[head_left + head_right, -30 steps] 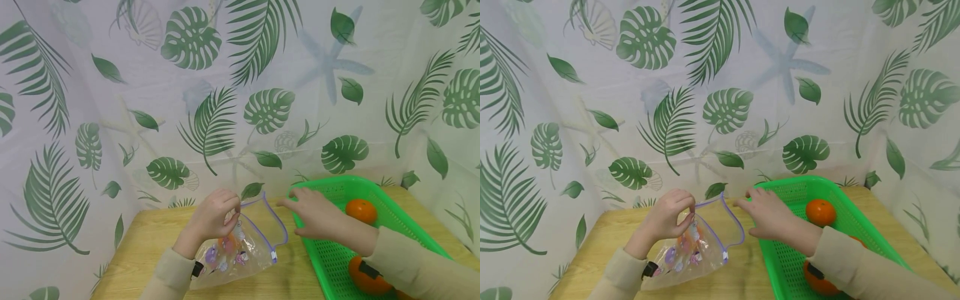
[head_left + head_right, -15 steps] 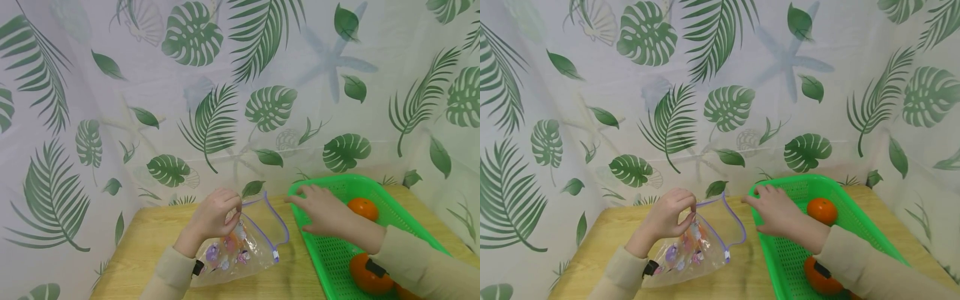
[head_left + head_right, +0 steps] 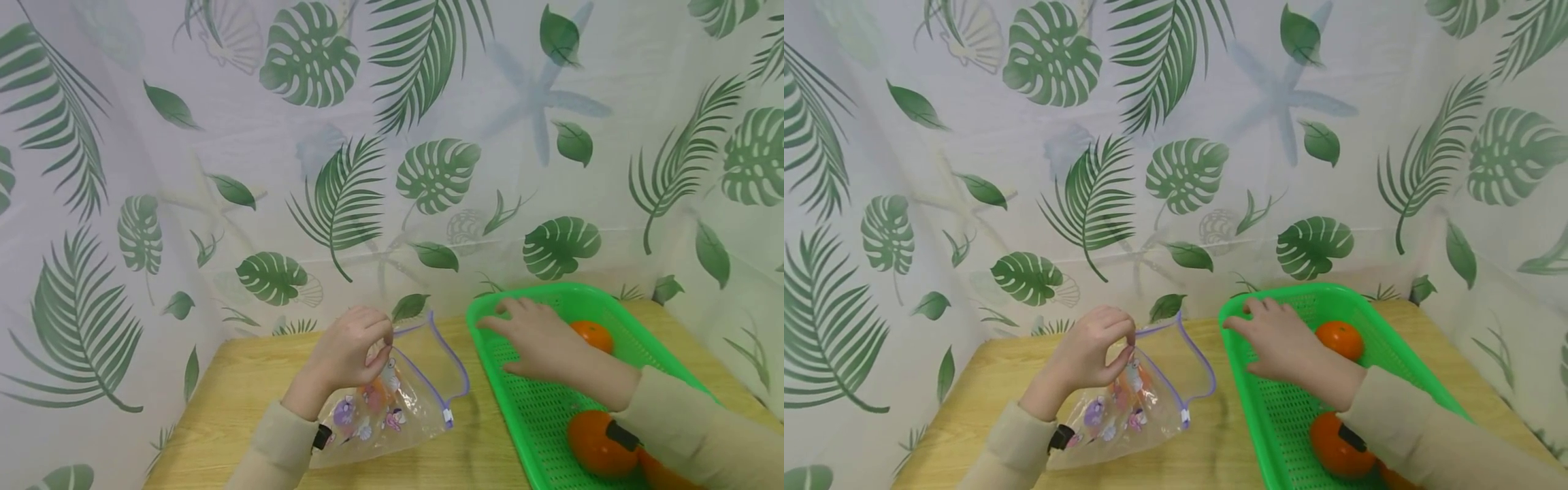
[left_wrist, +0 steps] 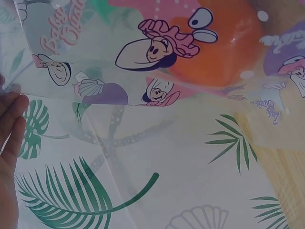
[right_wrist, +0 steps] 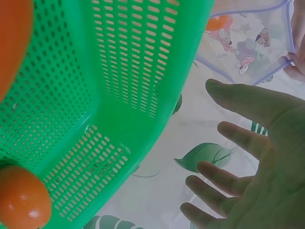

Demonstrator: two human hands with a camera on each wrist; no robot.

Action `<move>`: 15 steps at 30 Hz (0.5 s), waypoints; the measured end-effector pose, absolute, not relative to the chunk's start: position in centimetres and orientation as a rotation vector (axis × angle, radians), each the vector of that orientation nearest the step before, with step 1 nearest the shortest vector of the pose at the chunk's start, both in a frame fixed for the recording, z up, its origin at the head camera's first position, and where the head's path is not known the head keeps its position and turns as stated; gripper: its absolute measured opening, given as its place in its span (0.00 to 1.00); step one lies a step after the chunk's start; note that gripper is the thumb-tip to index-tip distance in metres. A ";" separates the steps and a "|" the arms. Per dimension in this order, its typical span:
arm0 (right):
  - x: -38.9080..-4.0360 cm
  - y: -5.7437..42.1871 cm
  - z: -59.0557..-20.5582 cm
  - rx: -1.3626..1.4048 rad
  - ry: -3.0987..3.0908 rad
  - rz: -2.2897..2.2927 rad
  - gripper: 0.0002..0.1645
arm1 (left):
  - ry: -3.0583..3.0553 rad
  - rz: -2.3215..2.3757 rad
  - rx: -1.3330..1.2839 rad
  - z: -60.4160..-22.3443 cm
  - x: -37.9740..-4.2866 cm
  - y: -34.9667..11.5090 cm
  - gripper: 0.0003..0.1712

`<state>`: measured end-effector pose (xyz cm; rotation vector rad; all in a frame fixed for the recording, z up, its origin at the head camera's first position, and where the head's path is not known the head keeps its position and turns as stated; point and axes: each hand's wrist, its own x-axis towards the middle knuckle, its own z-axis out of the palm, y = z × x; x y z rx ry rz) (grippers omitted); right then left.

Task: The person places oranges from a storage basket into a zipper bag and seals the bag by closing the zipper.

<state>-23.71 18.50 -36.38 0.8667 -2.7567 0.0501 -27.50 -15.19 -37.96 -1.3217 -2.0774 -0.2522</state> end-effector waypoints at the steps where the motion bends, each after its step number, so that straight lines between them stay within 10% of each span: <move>1: -23.7 18.6 -36.4 0.859 -2.760 0.053 0.45 | -2.076 -0.253 -1.323 -38.0 -27.5 -15.2 0.10; 15: -24.1 21.2 -37.3 0.767 -2.819 0.091 0.46 | -2.063 -0.270 -1.334 -38.2 -27.6 -15.1 0.09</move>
